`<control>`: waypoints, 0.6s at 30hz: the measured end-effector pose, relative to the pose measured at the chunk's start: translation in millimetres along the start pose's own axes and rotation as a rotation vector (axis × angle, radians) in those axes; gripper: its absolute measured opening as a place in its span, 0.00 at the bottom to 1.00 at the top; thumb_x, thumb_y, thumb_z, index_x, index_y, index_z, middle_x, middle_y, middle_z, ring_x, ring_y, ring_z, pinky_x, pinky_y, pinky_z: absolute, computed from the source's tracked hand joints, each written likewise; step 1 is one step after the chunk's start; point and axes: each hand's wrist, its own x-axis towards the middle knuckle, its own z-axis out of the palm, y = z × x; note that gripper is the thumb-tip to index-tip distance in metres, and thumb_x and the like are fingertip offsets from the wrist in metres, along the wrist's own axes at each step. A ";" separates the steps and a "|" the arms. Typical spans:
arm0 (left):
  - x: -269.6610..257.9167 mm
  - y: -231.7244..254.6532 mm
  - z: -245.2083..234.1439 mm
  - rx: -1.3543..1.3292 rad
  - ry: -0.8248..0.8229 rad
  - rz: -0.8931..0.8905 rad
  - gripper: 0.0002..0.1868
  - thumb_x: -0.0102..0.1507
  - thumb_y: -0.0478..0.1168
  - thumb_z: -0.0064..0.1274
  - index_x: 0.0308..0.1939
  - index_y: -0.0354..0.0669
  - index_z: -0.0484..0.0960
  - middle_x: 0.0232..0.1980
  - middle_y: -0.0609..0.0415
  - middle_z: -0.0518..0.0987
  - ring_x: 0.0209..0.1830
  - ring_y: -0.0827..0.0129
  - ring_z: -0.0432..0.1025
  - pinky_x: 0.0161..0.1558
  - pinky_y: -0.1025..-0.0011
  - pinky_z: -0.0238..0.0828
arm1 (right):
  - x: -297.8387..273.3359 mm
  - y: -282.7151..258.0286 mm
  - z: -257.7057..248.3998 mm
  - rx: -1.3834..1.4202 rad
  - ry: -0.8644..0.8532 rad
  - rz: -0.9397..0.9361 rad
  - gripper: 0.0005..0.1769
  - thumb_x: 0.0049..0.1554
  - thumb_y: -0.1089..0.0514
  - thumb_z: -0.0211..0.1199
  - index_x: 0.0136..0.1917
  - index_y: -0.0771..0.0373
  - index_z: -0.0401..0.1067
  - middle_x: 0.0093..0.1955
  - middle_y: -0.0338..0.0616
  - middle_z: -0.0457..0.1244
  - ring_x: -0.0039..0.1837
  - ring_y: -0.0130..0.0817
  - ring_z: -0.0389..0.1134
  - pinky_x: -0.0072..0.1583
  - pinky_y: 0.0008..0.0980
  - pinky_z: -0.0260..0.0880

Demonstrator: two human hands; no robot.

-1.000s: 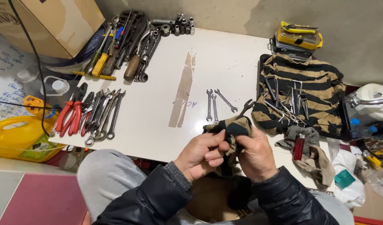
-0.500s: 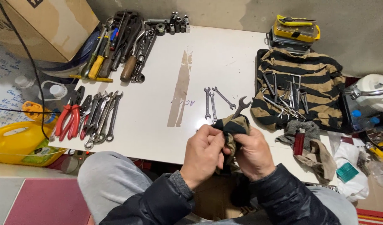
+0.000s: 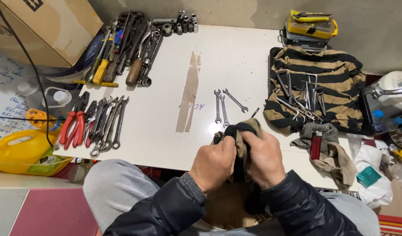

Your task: Cleaning a wrench with a cloth at a workbench.

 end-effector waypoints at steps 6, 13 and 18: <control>2.8 4.9 -11.5 0.047 0.026 0.070 0.09 0.59 0.31 0.44 0.26 0.49 0.66 0.14 0.62 0.58 0.08 0.72 0.60 0.13 0.81 0.58 | 13.3 -5.1 -7.9 0.026 0.062 -0.023 0.04 0.55 0.67 0.63 0.40 0.72 0.76 0.33 0.54 0.65 0.34 0.40 0.65 0.39 0.39 0.72; 0.3 -2.6 -5.7 0.039 0.007 0.051 0.08 0.56 0.30 0.47 0.27 0.47 0.67 0.14 0.62 0.59 0.09 0.72 0.62 0.14 0.80 0.60 | 1.7 2.6 1.8 -0.056 0.004 0.062 0.03 0.51 0.69 0.65 0.38 0.74 0.77 0.31 0.60 0.66 0.32 0.48 0.68 0.36 0.46 0.73; 6.8 12.3 -19.0 -0.086 0.006 -0.027 0.06 0.65 0.32 0.47 0.33 0.43 0.71 0.13 0.60 0.63 0.08 0.72 0.65 0.16 0.81 0.64 | 10.4 -15.5 3.0 0.064 0.038 -0.027 0.04 0.54 0.67 0.63 0.38 0.70 0.76 0.31 0.55 0.65 0.29 0.42 0.65 0.35 0.38 0.70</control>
